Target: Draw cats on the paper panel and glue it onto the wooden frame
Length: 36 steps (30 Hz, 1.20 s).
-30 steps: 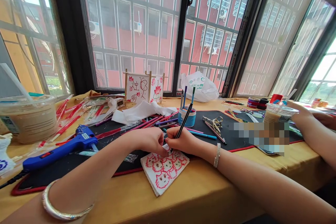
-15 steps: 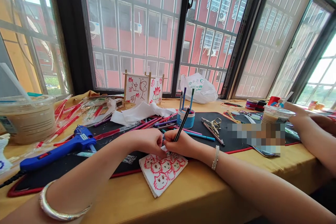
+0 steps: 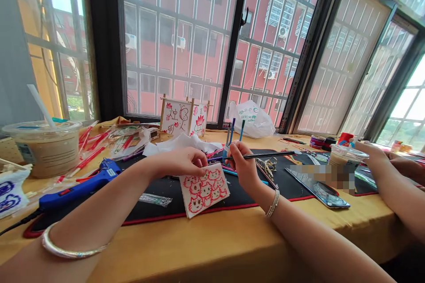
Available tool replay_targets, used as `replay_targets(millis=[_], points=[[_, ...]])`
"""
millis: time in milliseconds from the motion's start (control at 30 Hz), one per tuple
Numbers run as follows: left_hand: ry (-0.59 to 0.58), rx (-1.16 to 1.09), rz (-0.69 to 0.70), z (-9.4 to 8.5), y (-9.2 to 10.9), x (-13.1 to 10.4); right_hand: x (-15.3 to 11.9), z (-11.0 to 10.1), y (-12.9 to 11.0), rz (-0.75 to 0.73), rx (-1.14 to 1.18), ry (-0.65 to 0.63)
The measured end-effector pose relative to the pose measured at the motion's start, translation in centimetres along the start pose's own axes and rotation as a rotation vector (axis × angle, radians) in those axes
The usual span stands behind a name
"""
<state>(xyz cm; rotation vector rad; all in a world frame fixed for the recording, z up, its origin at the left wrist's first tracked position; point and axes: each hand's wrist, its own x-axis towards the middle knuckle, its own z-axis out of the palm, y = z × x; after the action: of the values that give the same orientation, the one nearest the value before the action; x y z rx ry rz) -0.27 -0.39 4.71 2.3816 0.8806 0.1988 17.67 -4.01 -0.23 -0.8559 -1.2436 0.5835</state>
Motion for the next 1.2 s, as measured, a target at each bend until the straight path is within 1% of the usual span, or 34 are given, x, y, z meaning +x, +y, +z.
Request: replay_targets(millis=[100,200,233,267,333,400,467,533,600,800,900,967,1033,1100,1200], points=[[0.009,-0.123,-0.018,-0.1,0.0,-0.1,0.2,-0.1,0.4,-0.013,0.003,0.053],[-0.044,-0.300,-0.050,-0.3,0.1,-0.5,0.5,-0.3,0.7,-0.036,-0.006,0.100],[-0.059,-0.317,-0.064,-0.4,0.1,-0.6,0.6,-0.3,0.7,-0.045,-0.011,0.105],[-0.070,-0.295,-0.081,-0.4,0.0,-0.7,0.6,-0.3,0.7,-0.052,-0.015,0.107],[-0.080,-0.158,-0.132,-0.5,-0.4,-0.6,0.5,-0.3,0.7,-0.058,-0.030,0.081],[-0.097,0.011,-0.190,-0.3,-0.9,-0.2,0.2,-0.2,0.5,-0.054,-0.054,0.024],[-0.125,0.141,-0.221,0.0,-1.4,0.2,-0.2,-0.1,0.3,-0.046,-0.082,-0.062],[-0.136,0.240,-0.211,0.3,-1.6,0.4,-0.6,0.1,0.1,-0.038,-0.110,-0.167],[-0.140,0.322,-0.186,0.4,-1.3,0.2,-0.9,0.3,0.1,-0.021,-0.129,-0.280],[-0.174,0.458,-0.138,0.7,-0.2,-0.3,-2.4,1.4,0.1,0.166,-0.134,-0.596],[-0.185,0.470,-0.114,1.0,-0.2,-0.1,-3.2,2.1,0.0,0.204,-0.196,-0.694],[-0.201,0.463,-0.104,1.1,-0.3,0.1,-3.5,2.4,0.0,0.139,-0.259,-0.710],[-0.225,0.459,-0.096,1.1,-0.3,0.3,-3.7,2.6,0.1,0.038,-0.330,-0.706],[-0.222,0.470,-0.088,1.1,-0.4,0.3,-3.8,2.7,0.2,-0.041,-0.378,-0.709],[-0.210,0.497,-0.089,1.1,-0.5,0.4,-3.9,2.8,0.5,-0.116,-0.413,-0.725]])
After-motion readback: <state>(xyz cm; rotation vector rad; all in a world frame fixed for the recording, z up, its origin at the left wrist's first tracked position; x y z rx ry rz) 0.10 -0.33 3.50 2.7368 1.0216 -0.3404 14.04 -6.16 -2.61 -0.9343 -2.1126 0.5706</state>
